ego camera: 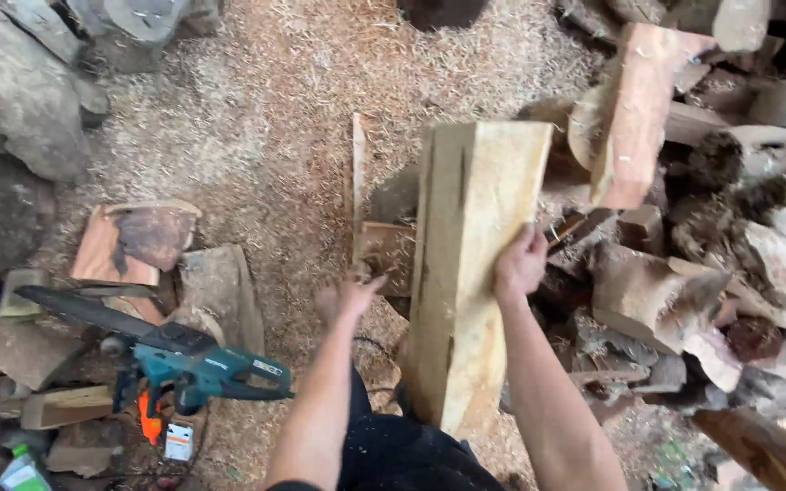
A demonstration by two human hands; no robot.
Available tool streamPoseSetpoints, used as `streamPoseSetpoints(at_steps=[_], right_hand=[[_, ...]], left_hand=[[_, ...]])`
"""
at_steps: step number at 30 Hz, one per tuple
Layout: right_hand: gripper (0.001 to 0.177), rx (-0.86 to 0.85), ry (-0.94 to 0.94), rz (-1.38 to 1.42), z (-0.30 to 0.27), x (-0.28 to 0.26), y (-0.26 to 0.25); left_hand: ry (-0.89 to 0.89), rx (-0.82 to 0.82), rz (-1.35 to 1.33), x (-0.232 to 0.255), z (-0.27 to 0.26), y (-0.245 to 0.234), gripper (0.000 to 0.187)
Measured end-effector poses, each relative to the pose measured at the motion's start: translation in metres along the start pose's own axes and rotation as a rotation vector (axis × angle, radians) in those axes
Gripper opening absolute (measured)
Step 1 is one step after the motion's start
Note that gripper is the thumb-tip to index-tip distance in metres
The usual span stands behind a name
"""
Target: The person uses a chainsaw to cut a large wooden beam and then manually repositions the beam to continue cutting.
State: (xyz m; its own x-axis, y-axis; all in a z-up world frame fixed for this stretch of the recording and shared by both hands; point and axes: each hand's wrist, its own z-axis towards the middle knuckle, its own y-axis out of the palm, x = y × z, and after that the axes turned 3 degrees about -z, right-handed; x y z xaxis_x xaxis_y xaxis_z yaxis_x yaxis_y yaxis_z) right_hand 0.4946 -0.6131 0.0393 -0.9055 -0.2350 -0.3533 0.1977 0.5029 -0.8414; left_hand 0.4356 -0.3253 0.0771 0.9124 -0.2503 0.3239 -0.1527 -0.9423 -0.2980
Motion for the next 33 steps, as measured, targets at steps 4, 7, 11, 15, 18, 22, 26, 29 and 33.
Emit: streamPoseSetpoints(at_steps=[4, 7, 11, 15, 18, 22, 26, 29, 33], right_hand=[[0.044, 0.063, -0.005, -0.008, 0.023, 0.018, 0.01], [0.051, 0.013, -0.004, -0.022, -0.001, -0.014, -0.01], [0.058, -0.007, 0.04, -0.006, -0.016, -0.026, -0.021], [0.059, 0.007, 0.03, -0.006, -0.001, -0.016, -0.018], [0.061, 0.051, 0.003, -0.049, 0.007, -0.007, -0.008], [0.054, 0.16, 0.03, -0.028, -0.093, -0.078, -0.005], [0.068, 0.04, 0.016, 0.002, -0.111, -0.086, -0.02], [0.067, -0.022, 0.049, 0.004, -0.112, -0.088, -0.03], [0.07, -0.042, 0.06, -0.016, -0.121, -0.104, -0.046]], left_hand=[[0.122, -0.063, -0.132, -0.022, 0.089, 0.054, 0.086], [0.01, -0.129, -0.189, -0.018, 0.122, 0.054, 0.053], [-0.081, -0.317, 0.065, 0.008, 0.103, 0.034, 0.05], [-0.021, -0.273, 0.126, 0.006, 0.092, 0.033, 0.038], [-0.016, -0.294, 0.241, 0.003, 0.086, 0.011, 0.095], [0.179, -0.218, 0.441, -0.035, 0.072, -0.076, 0.044], [0.028, -0.015, 0.405, -0.08, 0.08, -0.162, 0.031], [-0.181, 0.203, 0.41, -0.106, 0.1, -0.229, 0.03], [-0.316, 0.493, 0.249, -0.098, 0.105, -0.315, 0.034]])
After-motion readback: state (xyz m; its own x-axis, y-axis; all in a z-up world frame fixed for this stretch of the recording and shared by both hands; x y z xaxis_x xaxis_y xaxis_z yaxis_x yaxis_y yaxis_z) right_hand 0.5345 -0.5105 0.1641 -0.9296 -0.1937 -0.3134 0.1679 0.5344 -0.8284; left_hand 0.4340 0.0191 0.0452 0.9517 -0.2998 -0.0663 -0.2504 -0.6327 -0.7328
